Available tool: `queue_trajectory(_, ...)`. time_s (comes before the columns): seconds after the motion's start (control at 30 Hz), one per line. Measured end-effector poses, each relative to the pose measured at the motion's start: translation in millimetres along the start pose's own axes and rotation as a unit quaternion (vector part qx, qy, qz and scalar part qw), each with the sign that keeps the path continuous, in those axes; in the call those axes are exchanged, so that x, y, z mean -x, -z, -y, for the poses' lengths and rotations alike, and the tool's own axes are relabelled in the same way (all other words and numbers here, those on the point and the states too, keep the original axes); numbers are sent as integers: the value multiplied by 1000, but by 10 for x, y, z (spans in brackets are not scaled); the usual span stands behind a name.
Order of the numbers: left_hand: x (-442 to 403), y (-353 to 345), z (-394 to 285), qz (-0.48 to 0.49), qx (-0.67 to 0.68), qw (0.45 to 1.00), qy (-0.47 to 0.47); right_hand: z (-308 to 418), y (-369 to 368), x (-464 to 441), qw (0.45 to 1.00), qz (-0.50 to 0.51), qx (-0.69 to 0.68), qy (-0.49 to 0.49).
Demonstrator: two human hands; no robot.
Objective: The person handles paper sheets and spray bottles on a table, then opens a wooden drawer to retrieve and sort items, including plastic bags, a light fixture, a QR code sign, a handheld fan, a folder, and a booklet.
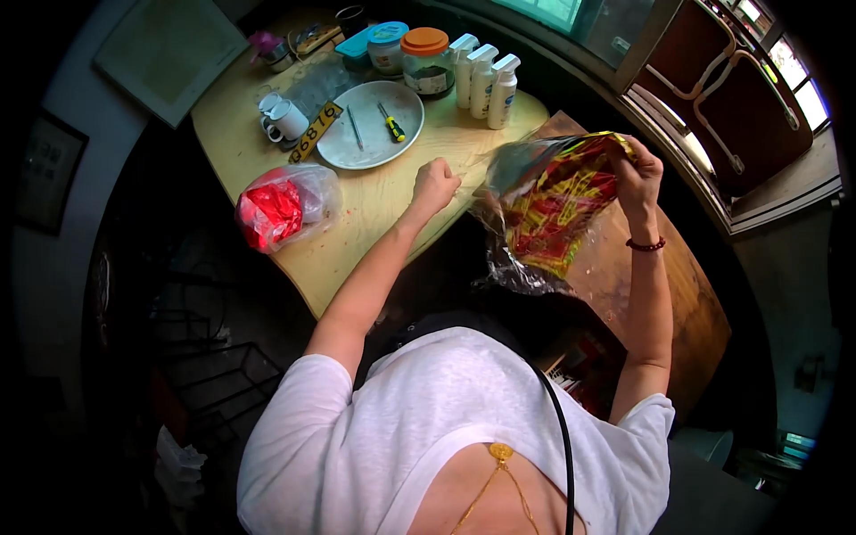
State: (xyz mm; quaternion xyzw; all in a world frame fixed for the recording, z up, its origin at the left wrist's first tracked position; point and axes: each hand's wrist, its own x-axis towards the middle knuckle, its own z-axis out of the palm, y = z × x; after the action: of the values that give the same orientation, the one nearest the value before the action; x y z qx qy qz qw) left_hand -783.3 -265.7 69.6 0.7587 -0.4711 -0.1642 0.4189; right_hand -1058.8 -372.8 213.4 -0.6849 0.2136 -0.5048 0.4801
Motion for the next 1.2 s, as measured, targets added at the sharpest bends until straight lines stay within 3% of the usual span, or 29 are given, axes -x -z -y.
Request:
queue_trajectory(0.07,130,-31,177,14,-56,998,33,-111,160,-91,978,-172,-108,39)
queue_trajectory(0.13,237,7,453,4,-121,991,56,-215,389,-162,934,-315,-167,-26)
queue_trajectory(0.2,389,167,736,-10,-137,987,86,-658,807,-141,904,-342,-254,-28)
queue_trajectory(0.27,496,376,1021,-20,-94,983,158,-983,1032,43,875,-414,-228,-101)
queue_trajectory(0.33,590,575,1209,-41,104,958,264,-1308,1118,328,841,-490,-156,-167)
queue_trajectory(0.47,679,901,1256,-67,252,919,295,-1913,1308,987,799,-531,-68,-273)
queue_trajectory(0.57,729,1013,1159,-79,372,876,296,-1607,1305,1225,825,-385,179,-374)
queue_trajectory(0.63,761,1062,1056,-73,431,851,291,-1431,1369,1287,801,-243,372,-401)
queue_trajectory(0.67,762,1064,1008,-68,472,833,281,-1470,1362,1385,730,-240,553,-323)
queue_trajectory(0.73,785,1063,926,-78,508,813,276,-1134,1020,1329,703,-218,652,-183)
queue_trajectory(0.8,803,1026,844,-71,563,793,221,-938,665,1136,855,-128,494,-94)
queue_trajectory(0.87,809,1016,742,-49,588,787,179,-674,-86,983,934,-23,354,-37)
queue_trajectory(0.93,836,1025,522,-30,604,778,170,-582,-757,877,951,119,277,67)
queue_trajectory(1.0,875,1013,297,5,623,766,158,-371,-1391,809,922,204,308,120)
queue_trajectory(1.03,898,1025,203,50,643,751,144,-407,-1659,833,907,221,337,121)
queue_trajectory(1.1,942,1117,35,42,636,760,124,-718,-1982,897,891,246,358,129)
queue_trajectory(1.17,1002,1232,89,31,616,783,80,-1145,-2119,918,888,325,320,-59)
queue_trajectory(1.2,1031,1275,165,16,615,784,80,-1272,-2152,891,926,293,214,-107)
